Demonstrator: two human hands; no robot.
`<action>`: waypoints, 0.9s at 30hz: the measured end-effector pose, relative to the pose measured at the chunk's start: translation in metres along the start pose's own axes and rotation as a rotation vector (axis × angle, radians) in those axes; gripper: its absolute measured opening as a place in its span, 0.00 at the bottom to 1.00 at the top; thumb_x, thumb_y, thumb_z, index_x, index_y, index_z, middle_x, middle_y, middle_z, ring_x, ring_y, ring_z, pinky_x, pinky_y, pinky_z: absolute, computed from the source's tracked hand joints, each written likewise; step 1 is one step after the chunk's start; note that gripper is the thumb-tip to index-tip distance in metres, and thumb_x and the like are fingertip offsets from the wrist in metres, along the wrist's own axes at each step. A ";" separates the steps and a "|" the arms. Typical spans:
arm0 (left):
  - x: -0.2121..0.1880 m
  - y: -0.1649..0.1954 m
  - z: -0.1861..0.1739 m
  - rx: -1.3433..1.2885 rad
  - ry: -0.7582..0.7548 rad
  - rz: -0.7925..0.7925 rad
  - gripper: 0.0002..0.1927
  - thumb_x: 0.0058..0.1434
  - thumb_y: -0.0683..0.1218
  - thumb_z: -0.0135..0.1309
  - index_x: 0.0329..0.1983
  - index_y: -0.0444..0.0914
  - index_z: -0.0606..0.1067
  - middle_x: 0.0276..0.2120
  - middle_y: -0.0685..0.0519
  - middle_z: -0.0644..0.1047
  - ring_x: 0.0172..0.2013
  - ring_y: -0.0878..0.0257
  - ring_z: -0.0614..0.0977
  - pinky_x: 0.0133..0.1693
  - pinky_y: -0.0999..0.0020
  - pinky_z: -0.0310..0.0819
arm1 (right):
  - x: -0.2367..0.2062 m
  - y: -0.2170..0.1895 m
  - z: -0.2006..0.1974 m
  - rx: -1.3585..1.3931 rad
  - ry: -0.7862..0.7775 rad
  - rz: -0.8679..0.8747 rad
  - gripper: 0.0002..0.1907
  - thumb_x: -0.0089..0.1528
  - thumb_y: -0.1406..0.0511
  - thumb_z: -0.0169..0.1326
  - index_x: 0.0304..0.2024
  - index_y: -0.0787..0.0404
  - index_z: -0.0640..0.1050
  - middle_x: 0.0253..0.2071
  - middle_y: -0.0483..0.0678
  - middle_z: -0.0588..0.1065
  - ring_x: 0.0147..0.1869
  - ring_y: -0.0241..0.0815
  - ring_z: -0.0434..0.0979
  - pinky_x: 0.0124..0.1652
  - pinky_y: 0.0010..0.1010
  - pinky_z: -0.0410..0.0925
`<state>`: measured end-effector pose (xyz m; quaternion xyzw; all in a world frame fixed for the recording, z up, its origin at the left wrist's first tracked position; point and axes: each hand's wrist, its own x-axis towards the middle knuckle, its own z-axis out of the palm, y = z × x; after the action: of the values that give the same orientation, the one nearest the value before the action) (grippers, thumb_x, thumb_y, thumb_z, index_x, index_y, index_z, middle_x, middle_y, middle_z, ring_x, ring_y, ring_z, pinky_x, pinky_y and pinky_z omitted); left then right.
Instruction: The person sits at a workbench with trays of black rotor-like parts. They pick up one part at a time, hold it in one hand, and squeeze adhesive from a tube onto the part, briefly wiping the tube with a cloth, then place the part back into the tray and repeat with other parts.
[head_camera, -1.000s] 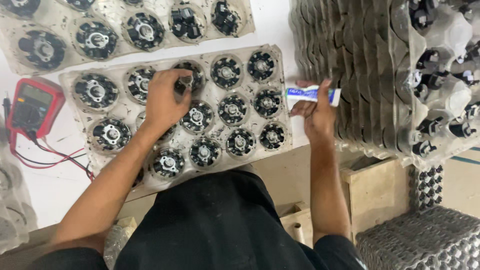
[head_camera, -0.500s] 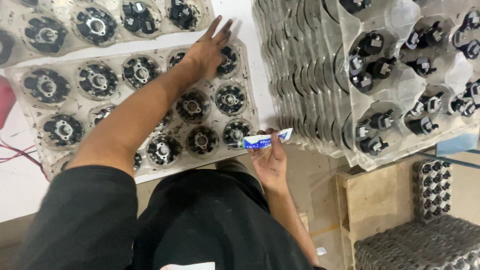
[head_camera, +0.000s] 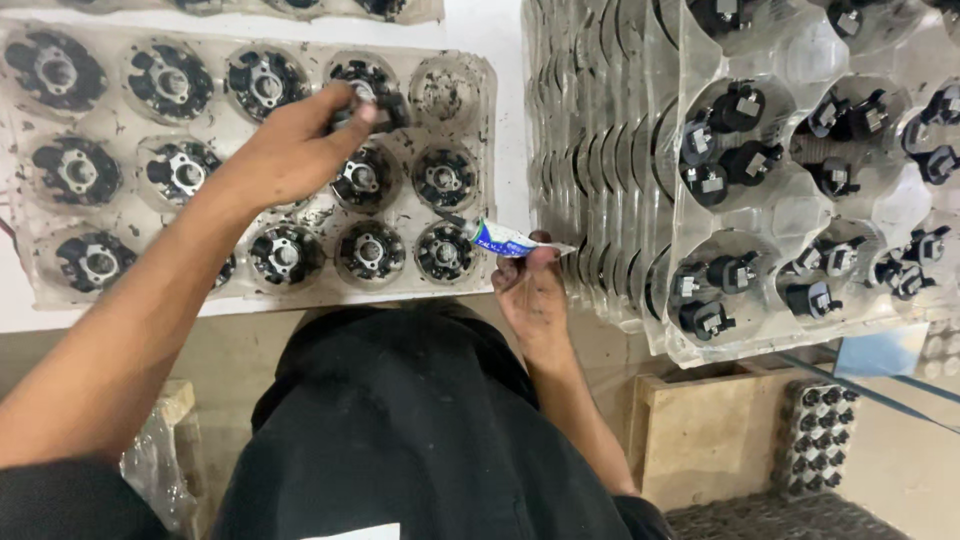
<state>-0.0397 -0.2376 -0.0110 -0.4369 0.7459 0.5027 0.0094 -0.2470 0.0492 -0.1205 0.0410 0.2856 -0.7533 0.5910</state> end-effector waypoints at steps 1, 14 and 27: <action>-0.018 -0.009 -0.002 -0.127 0.058 0.001 0.20 0.74 0.59 0.46 0.53 0.40 0.73 0.36 0.47 0.76 0.40 0.46 0.79 0.44 0.58 0.71 | 0.005 -0.002 0.002 0.039 -0.058 0.013 0.15 0.66 0.57 0.62 0.54 0.48 0.76 0.44 0.39 0.77 0.46 0.36 0.72 0.46 0.29 0.67; -0.127 -0.068 -0.005 -1.664 0.218 0.493 0.31 0.57 0.45 0.58 0.65 0.43 0.66 0.59 0.45 0.72 0.61 0.45 0.75 0.62 0.45 0.73 | 0.033 0.054 0.163 -0.215 -0.154 -0.024 0.10 0.68 0.70 0.58 0.48 0.56 0.71 0.48 0.46 0.74 0.48 0.41 0.77 0.45 0.33 0.73; -0.171 -0.047 -0.067 -1.433 0.349 0.804 0.26 0.73 0.55 0.50 0.64 0.34 0.63 0.62 0.40 0.70 0.54 0.54 0.76 0.56 0.61 0.73 | -0.012 0.114 0.244 -0.249 -0.113 -0.040 0.27 0.68 0.72 0.56 0.70 0.66 0.69 0.60 0.55 0.76 0.56 0.41 0.77 0.49 0.28 0.74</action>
<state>0.1254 -0.1841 0.0647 -0.1093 0.3356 0.7452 -0.5658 -0.0715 -0.0726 0.0439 -0.0808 0.3437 -0.7249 0.5915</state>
